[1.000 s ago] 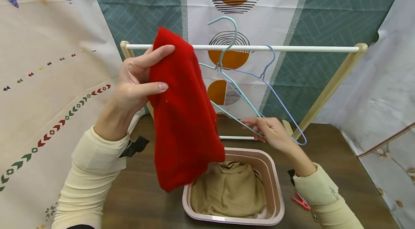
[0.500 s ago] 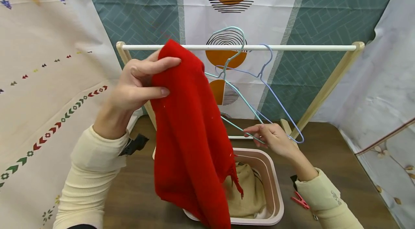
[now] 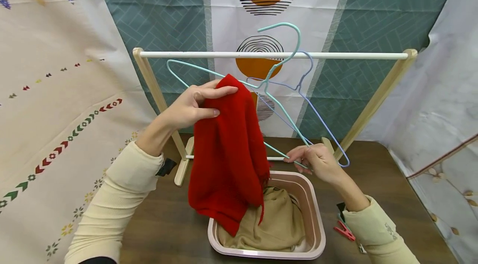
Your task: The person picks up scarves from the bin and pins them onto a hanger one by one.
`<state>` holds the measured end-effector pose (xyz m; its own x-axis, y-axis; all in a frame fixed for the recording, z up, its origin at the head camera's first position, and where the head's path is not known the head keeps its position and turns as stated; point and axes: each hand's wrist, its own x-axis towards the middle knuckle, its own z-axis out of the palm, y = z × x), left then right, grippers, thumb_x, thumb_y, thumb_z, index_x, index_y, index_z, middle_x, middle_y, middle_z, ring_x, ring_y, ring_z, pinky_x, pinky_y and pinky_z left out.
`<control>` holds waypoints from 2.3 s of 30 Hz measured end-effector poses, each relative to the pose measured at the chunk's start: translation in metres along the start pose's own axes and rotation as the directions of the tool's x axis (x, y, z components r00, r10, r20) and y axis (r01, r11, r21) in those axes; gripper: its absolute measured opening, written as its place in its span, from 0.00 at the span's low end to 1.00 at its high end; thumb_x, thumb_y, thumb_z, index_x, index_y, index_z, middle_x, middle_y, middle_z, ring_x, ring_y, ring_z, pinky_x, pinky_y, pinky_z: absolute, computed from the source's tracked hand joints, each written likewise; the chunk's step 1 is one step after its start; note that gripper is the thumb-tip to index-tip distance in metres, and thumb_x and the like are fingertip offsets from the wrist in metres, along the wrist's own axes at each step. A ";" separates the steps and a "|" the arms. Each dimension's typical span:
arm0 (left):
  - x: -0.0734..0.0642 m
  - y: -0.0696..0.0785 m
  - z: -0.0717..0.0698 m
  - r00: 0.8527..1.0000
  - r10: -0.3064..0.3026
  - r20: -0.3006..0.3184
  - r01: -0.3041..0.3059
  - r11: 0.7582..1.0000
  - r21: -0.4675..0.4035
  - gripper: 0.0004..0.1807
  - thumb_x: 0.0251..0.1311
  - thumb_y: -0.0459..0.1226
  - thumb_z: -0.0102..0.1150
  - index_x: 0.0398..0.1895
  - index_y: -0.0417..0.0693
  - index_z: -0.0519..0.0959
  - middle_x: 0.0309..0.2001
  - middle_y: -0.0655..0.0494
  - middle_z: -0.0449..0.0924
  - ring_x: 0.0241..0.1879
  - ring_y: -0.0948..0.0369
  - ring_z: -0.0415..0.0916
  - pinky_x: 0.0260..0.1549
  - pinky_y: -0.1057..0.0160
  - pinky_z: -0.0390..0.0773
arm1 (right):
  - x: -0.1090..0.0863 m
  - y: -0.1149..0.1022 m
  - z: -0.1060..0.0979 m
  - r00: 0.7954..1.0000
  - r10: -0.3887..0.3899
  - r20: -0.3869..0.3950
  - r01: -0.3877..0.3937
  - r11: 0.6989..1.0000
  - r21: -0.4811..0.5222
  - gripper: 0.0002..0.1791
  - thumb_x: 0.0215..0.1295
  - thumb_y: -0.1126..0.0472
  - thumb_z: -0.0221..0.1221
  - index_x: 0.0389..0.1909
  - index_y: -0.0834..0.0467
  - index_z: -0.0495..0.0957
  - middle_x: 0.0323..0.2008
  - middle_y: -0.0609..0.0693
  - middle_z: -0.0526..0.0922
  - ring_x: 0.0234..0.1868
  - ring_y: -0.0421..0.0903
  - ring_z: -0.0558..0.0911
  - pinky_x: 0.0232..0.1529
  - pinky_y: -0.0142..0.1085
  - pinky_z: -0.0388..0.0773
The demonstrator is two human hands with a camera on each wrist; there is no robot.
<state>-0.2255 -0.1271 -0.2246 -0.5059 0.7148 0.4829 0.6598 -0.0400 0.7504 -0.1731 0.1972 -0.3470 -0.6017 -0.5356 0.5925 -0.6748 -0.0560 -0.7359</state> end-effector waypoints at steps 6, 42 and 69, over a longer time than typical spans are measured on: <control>0.006 -0.008 0.002 0.992 -0.106 -0.070 0.113 0.988 0.101 0.28 0.53 0.17 0.44 0.60 0.33 0.64 0.62 0.44 0.62 0.61 0.57 0.57 0.45 0.65 0.66 | -0.006 0.000 -0.001 0.995 -0.099 0.025 0.099 0.995 -0.016 0.26 0.73 0.65 0.32 0.35 0.55 0.81 0.36 0.49 0.81 0.11 0.41 0.67 0.08 0.29 0.62; 0.034 -0.061 0.020 0.767 -0.593 -0.246 0.526 0.362 0.770 0.25 0.51 0.27 0.52 0.56 0.44 0.73 0.51 0.43 0.71 0.47 0.47 0.70 0.41 0.51 0.74 | -0.024 -0.025 0.007 0.996 0.053 0.076 -0.033 0.969 -0.245 0.26 0.73 0.62 0.35 0.19 0.50 0.77 0.22 0.45 0.82 0.06 0.33 0.65 0.07 0.21 0.58; -0.003 -0.032 0.100 0.834 -0.325 0.447 -0.206 0.568 0.797 0.09 0.52 0.34 0.58 0.37 0.52 0.81 0.31 0.60 0.80 0.32 0.61 0.75 0.31 0.62 0.74 | -0.028 -0.010 0.006 0.994 0.074 0.085 -0.059 0.985 -0.161 0.24 0.71 0.71 0.36 0.23 0.57 0.78 0.18 0.48 0.80 0.05 0.39 0.63 0.07 0.21 0.59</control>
<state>-0.1888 -0.0580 -0.2953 -0.3877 0.9208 -0.0429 0.9217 0.3866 -0.0329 -0.1470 0.2078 -0.3584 -0.6112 -0.6079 0.5068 -0.6981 0.1124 -0.7071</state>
